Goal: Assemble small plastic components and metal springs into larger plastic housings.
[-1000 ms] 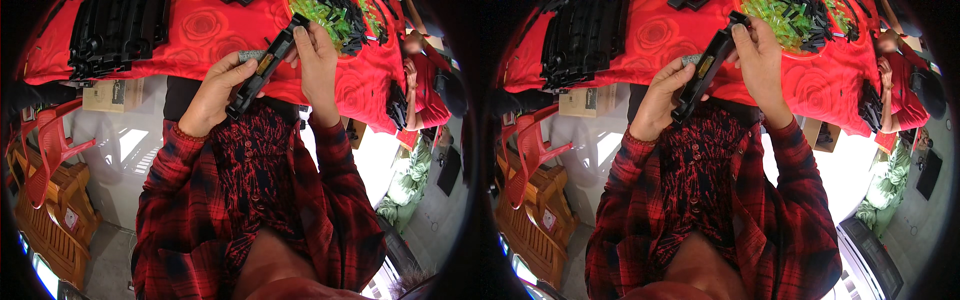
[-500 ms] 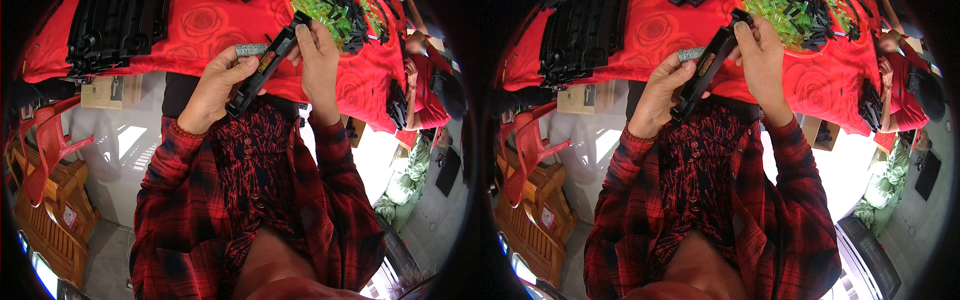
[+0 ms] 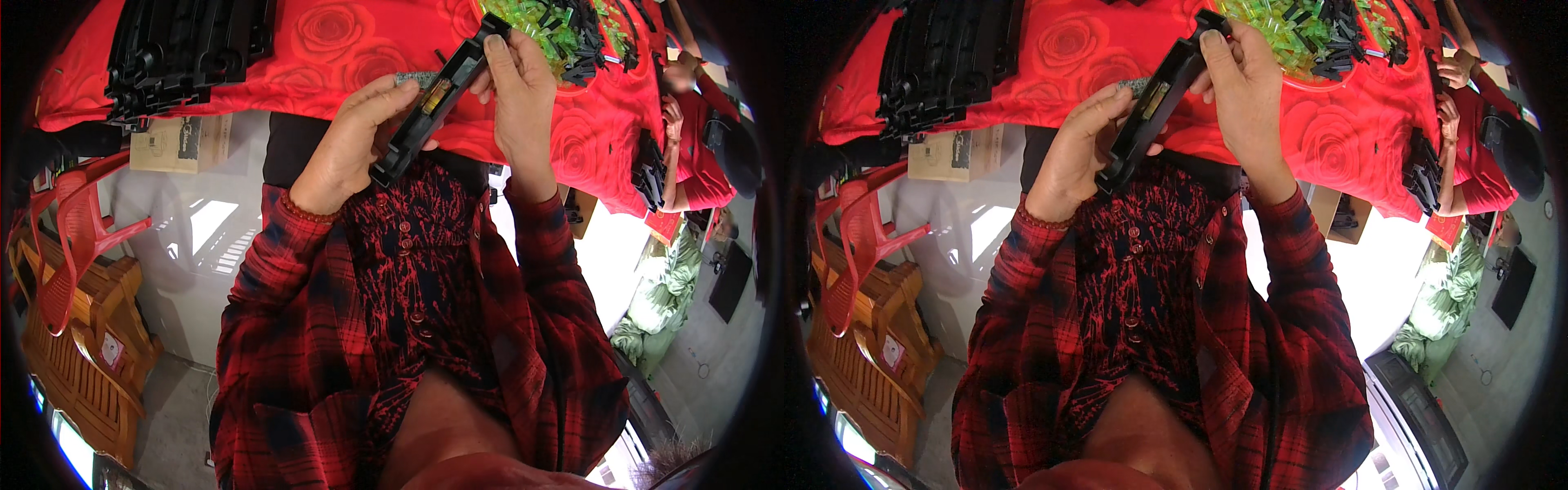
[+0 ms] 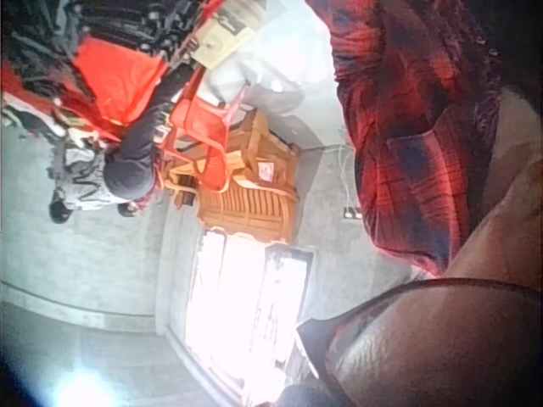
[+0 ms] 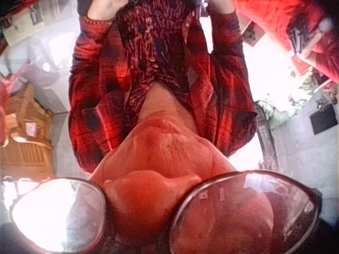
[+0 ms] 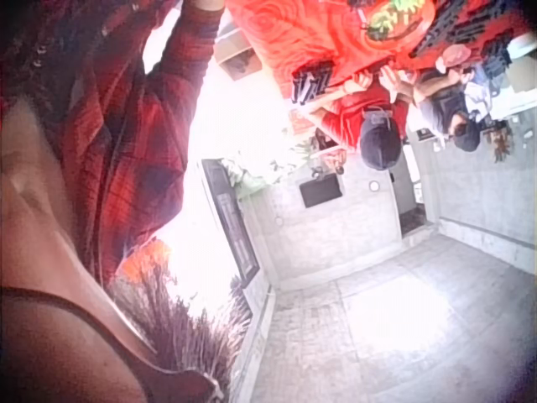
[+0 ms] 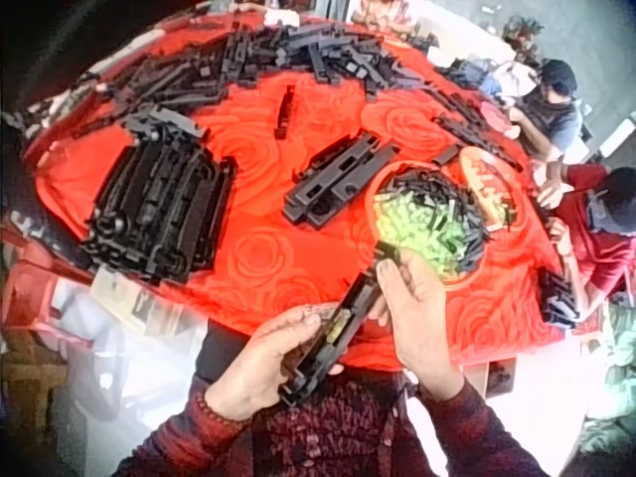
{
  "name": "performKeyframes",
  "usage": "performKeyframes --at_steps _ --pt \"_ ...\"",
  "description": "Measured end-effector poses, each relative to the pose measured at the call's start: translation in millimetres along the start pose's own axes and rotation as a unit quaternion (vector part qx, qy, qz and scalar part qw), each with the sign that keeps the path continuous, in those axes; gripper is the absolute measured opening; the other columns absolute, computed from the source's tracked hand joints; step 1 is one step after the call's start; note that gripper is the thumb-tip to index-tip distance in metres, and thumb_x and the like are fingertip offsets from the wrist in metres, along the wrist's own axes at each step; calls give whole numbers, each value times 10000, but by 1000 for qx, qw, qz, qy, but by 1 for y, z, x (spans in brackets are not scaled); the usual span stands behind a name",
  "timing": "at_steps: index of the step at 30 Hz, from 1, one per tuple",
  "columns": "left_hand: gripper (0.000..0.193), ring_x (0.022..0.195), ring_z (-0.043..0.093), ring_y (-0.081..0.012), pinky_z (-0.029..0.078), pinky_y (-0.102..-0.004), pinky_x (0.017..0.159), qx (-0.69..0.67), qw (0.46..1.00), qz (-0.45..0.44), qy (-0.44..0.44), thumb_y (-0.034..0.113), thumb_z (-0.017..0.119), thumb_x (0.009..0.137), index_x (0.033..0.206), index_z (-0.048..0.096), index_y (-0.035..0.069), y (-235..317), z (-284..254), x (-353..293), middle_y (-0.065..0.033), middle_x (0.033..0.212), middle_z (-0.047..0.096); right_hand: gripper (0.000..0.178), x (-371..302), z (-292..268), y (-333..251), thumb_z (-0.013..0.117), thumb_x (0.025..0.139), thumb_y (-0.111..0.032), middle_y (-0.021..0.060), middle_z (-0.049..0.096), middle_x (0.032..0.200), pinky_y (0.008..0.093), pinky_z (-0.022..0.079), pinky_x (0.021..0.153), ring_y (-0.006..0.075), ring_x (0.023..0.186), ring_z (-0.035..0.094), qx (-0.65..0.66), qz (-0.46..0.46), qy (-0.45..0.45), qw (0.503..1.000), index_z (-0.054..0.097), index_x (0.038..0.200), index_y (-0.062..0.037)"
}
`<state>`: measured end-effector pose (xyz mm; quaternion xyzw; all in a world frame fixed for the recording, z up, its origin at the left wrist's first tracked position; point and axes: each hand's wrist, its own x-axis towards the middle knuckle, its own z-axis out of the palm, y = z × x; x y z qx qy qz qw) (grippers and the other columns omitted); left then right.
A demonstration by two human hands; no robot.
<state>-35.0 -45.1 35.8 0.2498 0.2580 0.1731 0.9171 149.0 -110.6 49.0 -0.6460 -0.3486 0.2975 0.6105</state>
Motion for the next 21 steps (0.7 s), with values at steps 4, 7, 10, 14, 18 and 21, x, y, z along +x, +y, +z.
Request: performKeyframes --at_steps 4,7,10,14,18,21 --pt "332 973 688 -213 605 -340 819 14 1000 -3 1 254 504 1043 1231 592 -6 1 1 0 -119 1110 670 311 0 0 1 590 1017 -215 31 616 815 206 418 504 70 593 569 1 0 -5 1000 573 1200 35" --pt "379 995 684 -233 597 -341 845 31 1000 0 2 271 473 1057 1279 573 -19 0 1 0 -140 1144 665 311 -1 1 1 594 1015 -216 32 615 818 205 417 504 71 592 569 2 5 -3 1000 573 1198 35" --pt "425 1023 678 -252 588 -348 874 14 999 -31 -8 281 432 1072 1341 538 -31 -1 0 2 -164 1185 657 251 -2 1 1 589 1022 -189 21 642 828 197 413 532 60 625 566 8 8 -1 1000 609 1156 22" --pt "455 1045 673 -260 583 -357 898 6 998 -55 -30 290 396 1084 1374 506 -44 0 0 1 -191 1227 641 255 -2 3 1 594 1021 -192 14 640 814 195 409 534 58 625 565 16 18 -1 1000 612 1159 21" --pt "451 1052 673 -259 579 -356 923 -12 997 -59 -46 273 374 1094 1373 494 -60 -4 -4 4 -206 1234 635 256 -2 3 1 601 1018 -196 10 638 801 192 402 532 54 624 559 23 22 -2 999 617 1157 19" --pt "439 1051 675 -250 578 -345 928 -16 997 -53 -57 254 369 1097 1372 486 -68 -7 -7 6 -207 1228 637 299 -1 1 3 598 1011 -205 26 626 815 206 417 514 77 597 582 11 28 -15 999 593 1206 22"
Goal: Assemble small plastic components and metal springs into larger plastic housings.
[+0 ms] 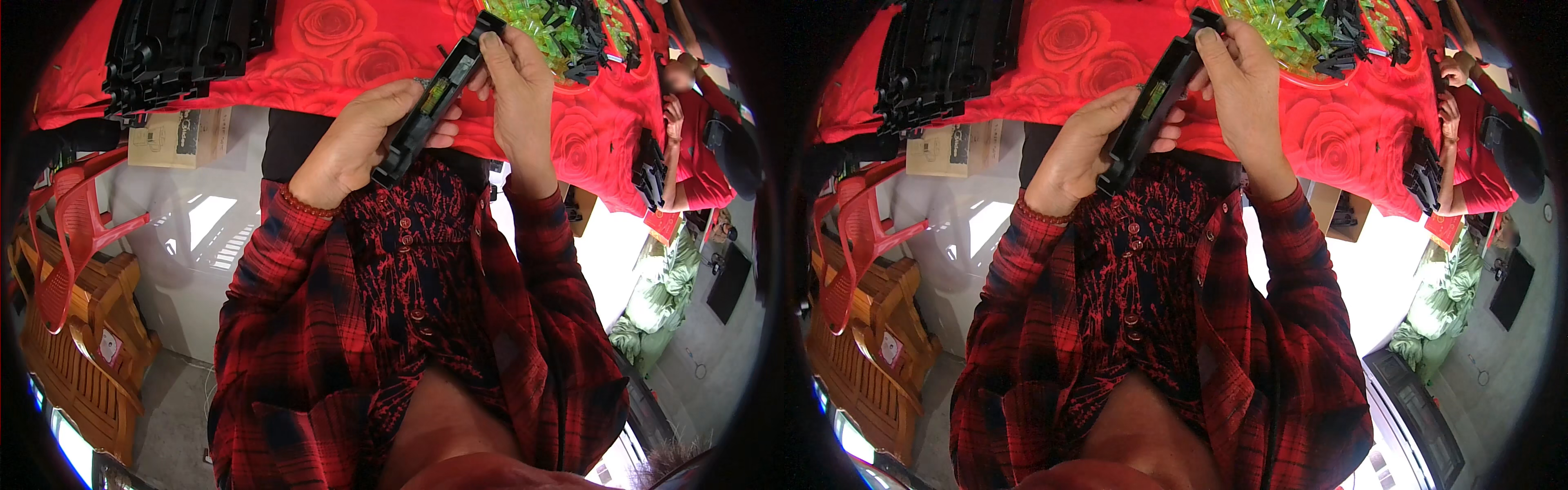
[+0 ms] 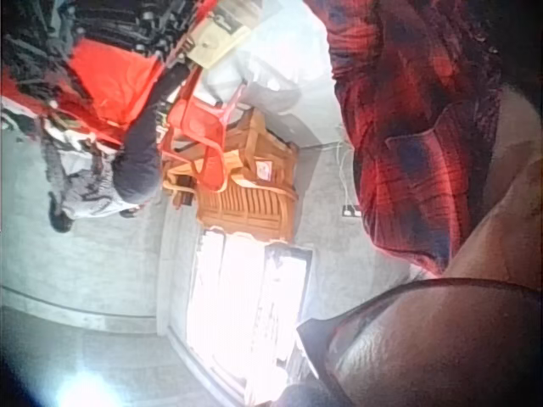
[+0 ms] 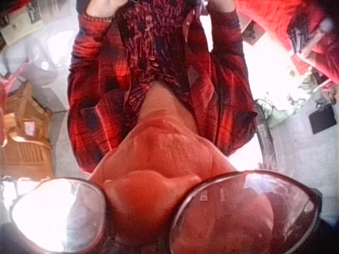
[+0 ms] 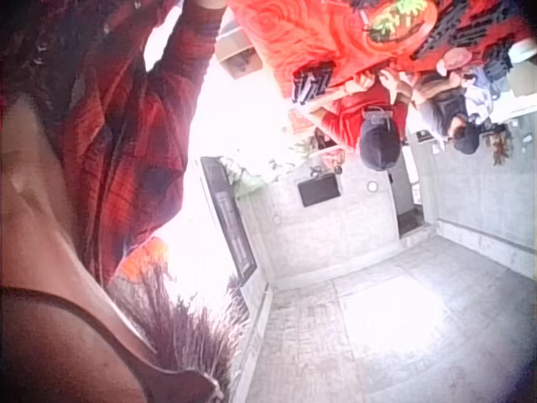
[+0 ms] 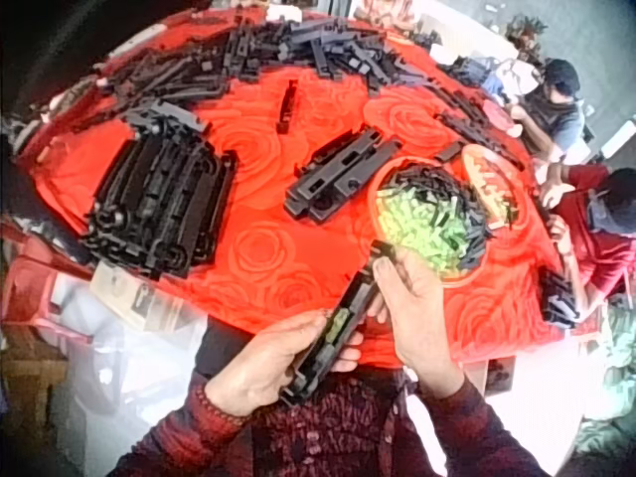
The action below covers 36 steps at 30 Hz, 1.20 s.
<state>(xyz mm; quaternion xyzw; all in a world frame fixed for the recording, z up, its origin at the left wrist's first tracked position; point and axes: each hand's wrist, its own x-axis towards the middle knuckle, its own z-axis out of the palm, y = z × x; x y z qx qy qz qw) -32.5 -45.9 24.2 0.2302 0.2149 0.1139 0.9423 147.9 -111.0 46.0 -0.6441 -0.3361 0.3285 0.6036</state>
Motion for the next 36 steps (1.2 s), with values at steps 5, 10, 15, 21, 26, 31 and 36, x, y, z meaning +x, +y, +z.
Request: performKeyframes --at_steps 5,10,15,21,26,31,36 --pt "432 1040 679 -242 584 -331 909 14 1000 -4 -2 250 376 1096 1377 478 -62 2 1 1 -200 1224 638 330 0 0 0 594 1013 -209 34 632 820 207 417 511 82 594 582 -8 4 -5 1000 582 1238 33" --pt "399 1025 682 -240 586 -333 903 -25 1000 13 0 241 397 1092 1379 493 -18 -2 -8 5 -184 1224 641 335 -8 8 2 574 1030 -186 84 630 1040 218 476 637 95 756 596 -3 -25 12 1000 568 1272 46" --pt "319 1078 659 -244 549 -379 962 -176 979 78 -64 208 417 1085 1293 552 7 -6 -25 9 -143 1181 657 364 -33 20 -9 629 931 -84 154 467 1356 331 475 936 247 1176 505 -330 -279 20 901 620 1291 -33" --pt "332 1187 593 -249 485 -404 1039 -249 965 81 -20 272 435 1082 1294 569 54 -14 -24 11 -138 1261 635 392 -54 36 -13 700 866 -169 205 439 1464 431 289 1060 342 1258 406 -410 -315 -56 854 694 1257 -144" --pt "393 1184 600 -296 501 -430 1028 -283 954 85 -56 325 399 1091 1370 520 75 -20 -31 15 -152 1293 622 359 -53 44 -5 702 822 -122 172 454 1464 439 313 1045 350 1267 420 -423 -330 -49 843 710 1179 -91" --pt "394 1186 600 -303 506 -430 1024 -318 938 111 -83 326 399 1092 1383 512 87 -20 -31 18 -144 1293 624 345 -53 52 -6 693 800 -101 158 452 1472 445 332 1042 355 1274 421 -434 -321 -43 841 709 1140 -46" --pt "365 1176 602 -277 493 -409 1039 -270 956 114 11 313 425 1086 1352 545 94 -20 -28 18 -102 1292 626 353 -53 56 -6 703 818 -74 196 453 1472 448 317 1063 376 1278 425 -403 -278 -42 871 701 1168 -26"
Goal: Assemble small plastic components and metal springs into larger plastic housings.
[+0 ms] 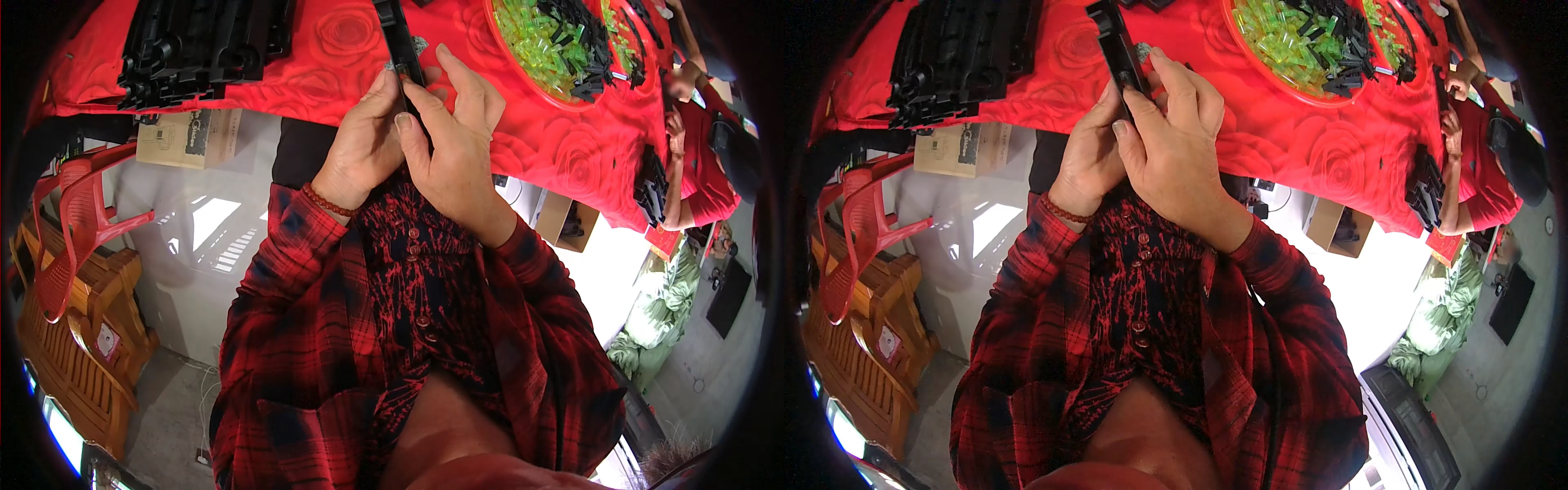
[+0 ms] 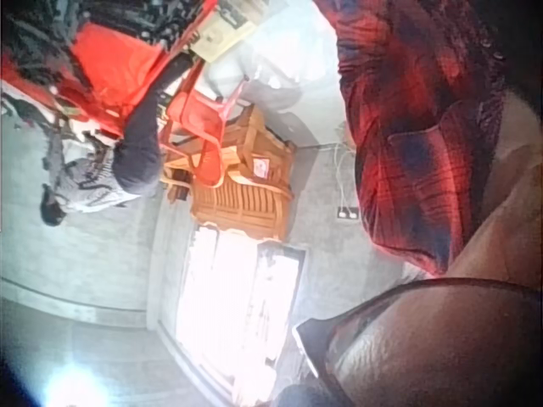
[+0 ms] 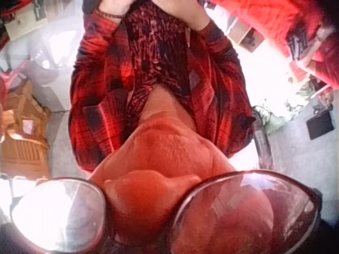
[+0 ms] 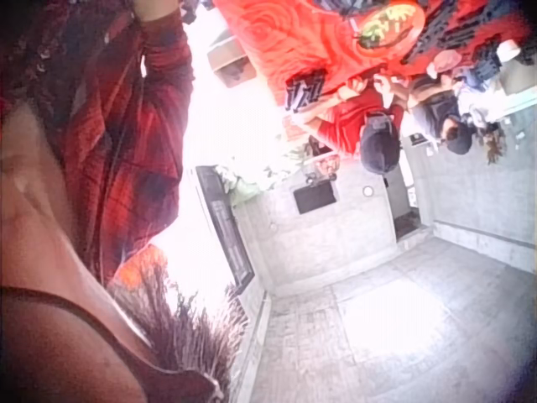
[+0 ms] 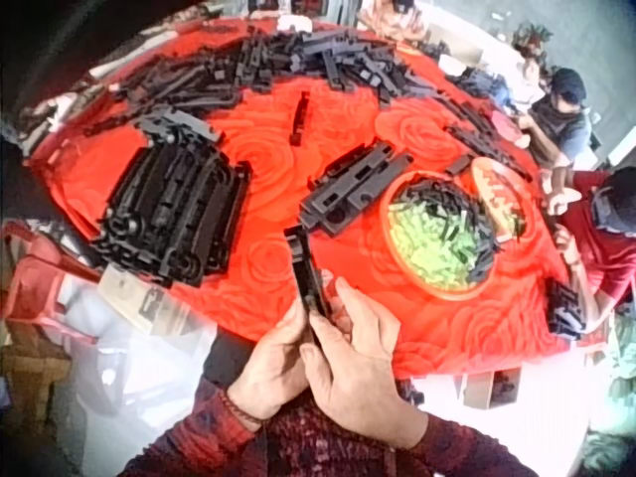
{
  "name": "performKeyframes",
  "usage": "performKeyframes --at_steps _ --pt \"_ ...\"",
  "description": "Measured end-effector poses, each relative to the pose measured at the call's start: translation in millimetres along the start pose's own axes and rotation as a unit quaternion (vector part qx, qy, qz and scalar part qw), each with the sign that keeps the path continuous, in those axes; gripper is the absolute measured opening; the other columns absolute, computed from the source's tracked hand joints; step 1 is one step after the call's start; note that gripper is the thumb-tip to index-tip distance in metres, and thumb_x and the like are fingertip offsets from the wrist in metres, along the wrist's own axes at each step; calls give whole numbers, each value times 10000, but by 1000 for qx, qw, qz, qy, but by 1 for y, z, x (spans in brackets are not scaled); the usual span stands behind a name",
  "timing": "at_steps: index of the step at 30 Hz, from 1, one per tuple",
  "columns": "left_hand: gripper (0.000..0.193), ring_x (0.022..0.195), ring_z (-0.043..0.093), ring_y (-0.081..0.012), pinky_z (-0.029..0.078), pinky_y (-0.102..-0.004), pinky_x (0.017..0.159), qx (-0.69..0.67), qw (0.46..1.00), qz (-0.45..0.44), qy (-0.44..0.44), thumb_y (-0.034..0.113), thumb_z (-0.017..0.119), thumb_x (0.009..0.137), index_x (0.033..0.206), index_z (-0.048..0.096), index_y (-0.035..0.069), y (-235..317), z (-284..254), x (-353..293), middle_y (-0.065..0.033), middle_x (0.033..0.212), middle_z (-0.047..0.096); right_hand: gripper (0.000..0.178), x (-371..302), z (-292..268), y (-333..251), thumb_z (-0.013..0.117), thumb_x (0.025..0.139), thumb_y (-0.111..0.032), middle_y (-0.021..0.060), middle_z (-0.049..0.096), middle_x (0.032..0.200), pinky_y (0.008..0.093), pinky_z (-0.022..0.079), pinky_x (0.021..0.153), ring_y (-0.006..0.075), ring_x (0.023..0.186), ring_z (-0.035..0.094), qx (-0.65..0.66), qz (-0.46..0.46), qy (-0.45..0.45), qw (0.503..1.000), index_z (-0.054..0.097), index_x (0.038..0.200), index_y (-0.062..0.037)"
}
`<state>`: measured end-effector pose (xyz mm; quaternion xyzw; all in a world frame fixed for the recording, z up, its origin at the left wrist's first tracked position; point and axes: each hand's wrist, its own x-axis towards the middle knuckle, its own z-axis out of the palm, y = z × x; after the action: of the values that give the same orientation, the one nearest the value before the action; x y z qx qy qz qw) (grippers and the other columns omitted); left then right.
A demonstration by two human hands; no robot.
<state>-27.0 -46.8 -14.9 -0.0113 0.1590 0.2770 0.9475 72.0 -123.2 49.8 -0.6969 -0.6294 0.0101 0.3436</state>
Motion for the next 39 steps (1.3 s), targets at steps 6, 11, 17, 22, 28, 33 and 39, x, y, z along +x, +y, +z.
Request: performKeyframes --at_steps 6,11,17,22,28,33,39 --pt "351 1179 579 -206 467 -368 1060 -30 999 -21 -4 289 464 1073 1347 547 85 -1 -2 -2 -65 1281 615 274 1 5 3 695 848 -94 176 492 1463 453 311 1062 367 1291 430 -20 -9 4 1000 734 1109 -23" --pt "286 1085 603 -157 504 -335 992 20 999 27 -19 216 435 1085 1321 542 97 -3 -5 -1 -28 1199 627 283 1 3 7 693 850 -173 86 484 1491 472 301 1014 331 1310 424 -50 -20 8 999 732 1091 -30" --pt "292 1070 608 -158 520 -327 965 41 998 29 -36 209 427 1087 1337 525 96 -2 2 -3 -28 1181 624 297 1 -2 8 694 854 -178 83 483 1496 476 307 1016 330 1301 440 -51 -23 -2 998 728 1107 -27" --pt "323 1097 612 -189 517 -350 981 1 998 -4 -56 243 445 1082 1359 520 96 -1 6 -2 -43 1209 624 332 -1 0 7 698 849 -150 119 517 1444 477 348 998 341 1275 461 -29 -19 -10 999 703 1152 -15" --pt "346 1133 614 -253 498 -426 1013 -13 1000 20 17 270 455 1075 1369 526 102 1 -2 4 -95 1304 609 305 5 -15 13 678 865 -62 148 624 1246 417 448 937 326 1118 571 60 -14 35 997 697 1167 -32" --pt "386 1138 612 -300 504 -483 985 -25 998 -25 -49 319 448 1074 1386 514 103 19 0 -1 -141 1324 602 215 22 -30 54 641 923 -19 102 661 948 320 524 721 183 818 647 174 230 119 950 705 1128 -7" --pt "379 1067 628 -262 539 -413 899 5 999 -28 -19 335 456 1072 1355 547 99 28 -1 1 -140 1302 621 180 3 -5 93 661 921 -66 141 654 911 331 525 706 264 788 654 95 143 31 985 708 1085 -8"
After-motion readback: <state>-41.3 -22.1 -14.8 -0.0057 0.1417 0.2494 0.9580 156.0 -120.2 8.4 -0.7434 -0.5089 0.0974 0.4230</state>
